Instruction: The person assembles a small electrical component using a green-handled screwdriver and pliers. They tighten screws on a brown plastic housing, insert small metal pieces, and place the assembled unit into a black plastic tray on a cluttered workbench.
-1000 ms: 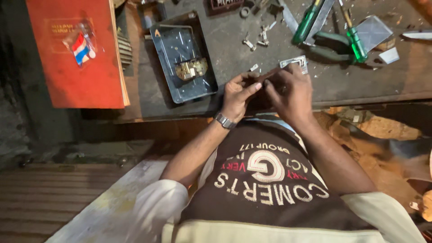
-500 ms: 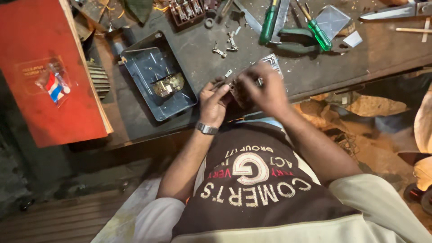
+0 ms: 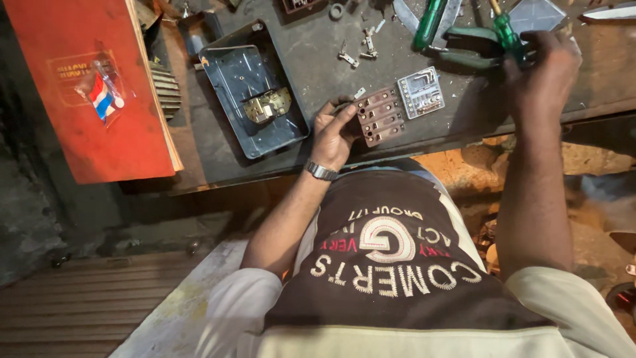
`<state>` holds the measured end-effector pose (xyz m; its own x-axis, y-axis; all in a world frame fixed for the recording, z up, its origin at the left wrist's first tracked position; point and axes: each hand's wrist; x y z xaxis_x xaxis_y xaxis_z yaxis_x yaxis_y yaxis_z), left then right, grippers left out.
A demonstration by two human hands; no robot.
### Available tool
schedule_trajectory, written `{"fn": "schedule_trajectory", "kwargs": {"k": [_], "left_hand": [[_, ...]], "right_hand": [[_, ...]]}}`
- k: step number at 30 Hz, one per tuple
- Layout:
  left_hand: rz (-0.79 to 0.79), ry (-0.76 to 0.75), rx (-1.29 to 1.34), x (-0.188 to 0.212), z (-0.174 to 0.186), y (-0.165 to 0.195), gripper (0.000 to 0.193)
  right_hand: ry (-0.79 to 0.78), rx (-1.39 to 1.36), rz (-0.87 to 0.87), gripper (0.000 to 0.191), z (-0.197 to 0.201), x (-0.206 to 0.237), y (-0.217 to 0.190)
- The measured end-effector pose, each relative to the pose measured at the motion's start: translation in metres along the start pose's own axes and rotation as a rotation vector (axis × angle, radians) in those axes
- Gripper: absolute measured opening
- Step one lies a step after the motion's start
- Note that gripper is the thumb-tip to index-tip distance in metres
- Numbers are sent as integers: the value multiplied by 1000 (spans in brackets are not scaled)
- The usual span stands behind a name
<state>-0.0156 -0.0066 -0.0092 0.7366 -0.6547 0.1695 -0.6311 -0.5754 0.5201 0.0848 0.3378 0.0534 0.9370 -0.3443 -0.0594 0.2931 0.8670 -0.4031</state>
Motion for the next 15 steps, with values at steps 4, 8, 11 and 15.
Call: {"fn": "schedule_trajectory", "kwargs": {"k": [4, 8, 11, 15], "left_hand": [[-5, -1, -13, -1, -1, -1, 25], [-27, 35, -6, -2, -5, -4, 25], [-37, 31, -46, -3, -8, -7, 23], [-89, 18, -128, -4, -9, -12, 19]], "right_hand": [[123, -124, 57, 32, -6, -5, 5], [535, -339, 367, 45, -1, 1, -17], [465, -746, 243, 33, 23, 16, -52], [376, -747, 380, 27, 35, 44, -118]]}}
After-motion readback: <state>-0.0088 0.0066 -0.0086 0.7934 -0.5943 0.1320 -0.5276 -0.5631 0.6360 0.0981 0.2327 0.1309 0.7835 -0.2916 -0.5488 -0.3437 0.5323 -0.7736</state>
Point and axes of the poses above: each hand's wrist, its own x-axis away from the middle knuckle, its own z-axis out of the back of the hand, y = z × x, and after that the axes turned 14 degrees about -y, right-handed
